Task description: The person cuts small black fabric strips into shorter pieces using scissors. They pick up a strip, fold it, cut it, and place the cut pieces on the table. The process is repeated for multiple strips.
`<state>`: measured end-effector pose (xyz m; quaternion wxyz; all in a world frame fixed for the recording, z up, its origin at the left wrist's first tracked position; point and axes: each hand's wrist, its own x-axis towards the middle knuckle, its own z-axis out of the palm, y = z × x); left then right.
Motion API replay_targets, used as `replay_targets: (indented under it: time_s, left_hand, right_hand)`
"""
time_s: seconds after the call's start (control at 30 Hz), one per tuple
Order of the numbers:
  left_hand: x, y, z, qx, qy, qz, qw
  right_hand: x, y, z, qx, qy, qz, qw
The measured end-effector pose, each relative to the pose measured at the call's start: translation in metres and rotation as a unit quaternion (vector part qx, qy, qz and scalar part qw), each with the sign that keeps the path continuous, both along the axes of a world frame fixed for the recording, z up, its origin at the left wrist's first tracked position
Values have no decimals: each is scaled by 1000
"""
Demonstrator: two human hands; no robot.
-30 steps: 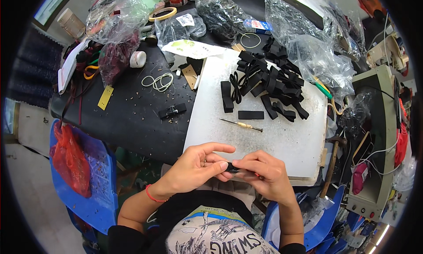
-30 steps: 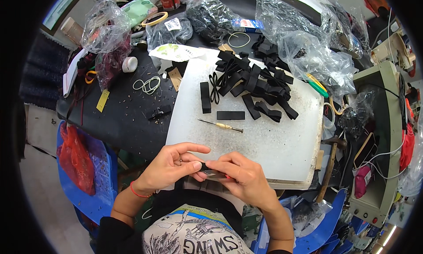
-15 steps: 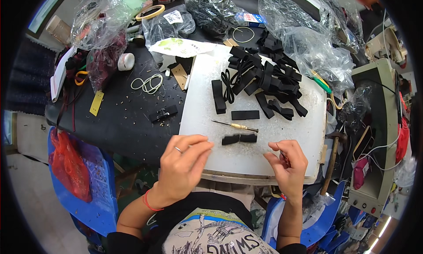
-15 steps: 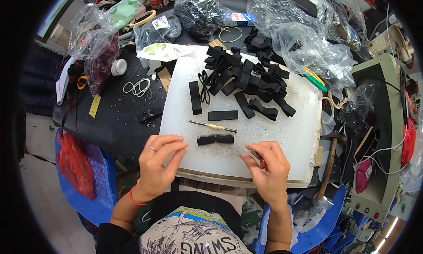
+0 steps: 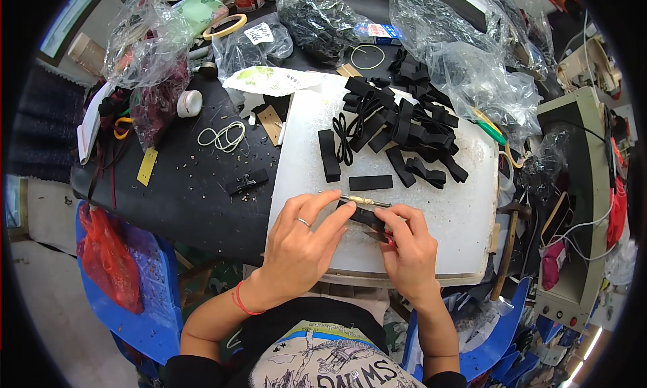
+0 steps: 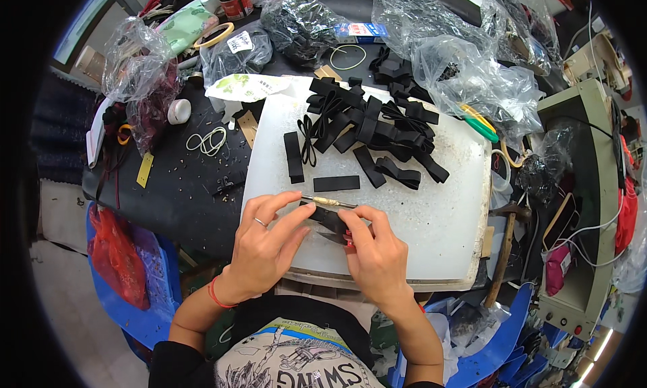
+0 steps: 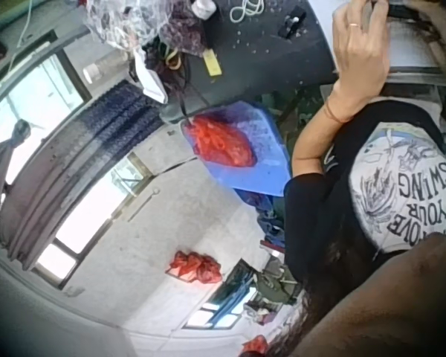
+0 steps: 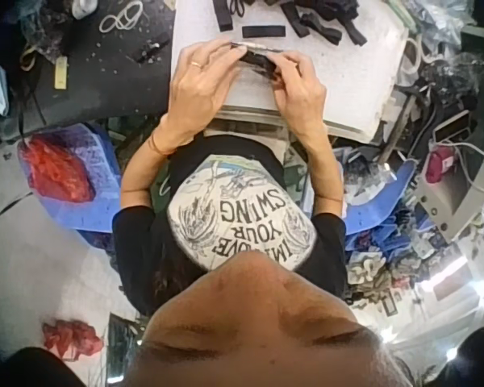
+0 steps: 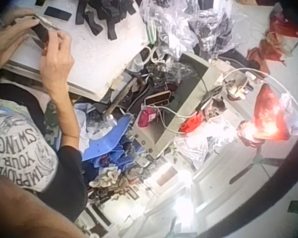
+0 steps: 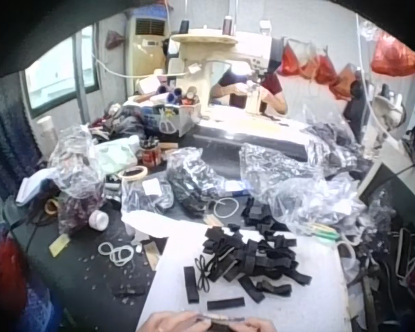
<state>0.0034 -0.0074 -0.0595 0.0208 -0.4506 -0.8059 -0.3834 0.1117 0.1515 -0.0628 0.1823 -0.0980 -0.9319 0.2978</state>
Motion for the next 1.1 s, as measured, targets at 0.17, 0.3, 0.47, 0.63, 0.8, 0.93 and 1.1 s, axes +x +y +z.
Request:
replay_targets:
  time_s: [0.17,0.3,0.47,0.63,0.8,0.93,1.1]
  left_hand:
    - [-11,-6,3,60,-54,-113,990]
    - [-8,-13,29,13,-496,-96,863]
    - [-10,-16,30,69,-687,-92,717]
    - [-9,-20,28,108,-757,-70,640]
    - [-6,-23,29,75,-729,-70,677]
    - [-1,-23,27,97,-711,-84,692]
    - [4,-25,23,95,-706,-77,698]
  right_hand:
    - [5,4,12,-204,-13,28,979]
    - [5,-5,33,-413,-52,-32,909]
    - [8,-10,30,-515,-76,-58,852]
    - [14,-7,26,-570,-66,-34,818]
    - [17,-7,27,-580,-68,-32,811]
    - [12,-16,34,-573,-90,-55,812]
    - [9,-17,37,-557,-155,-74,812]
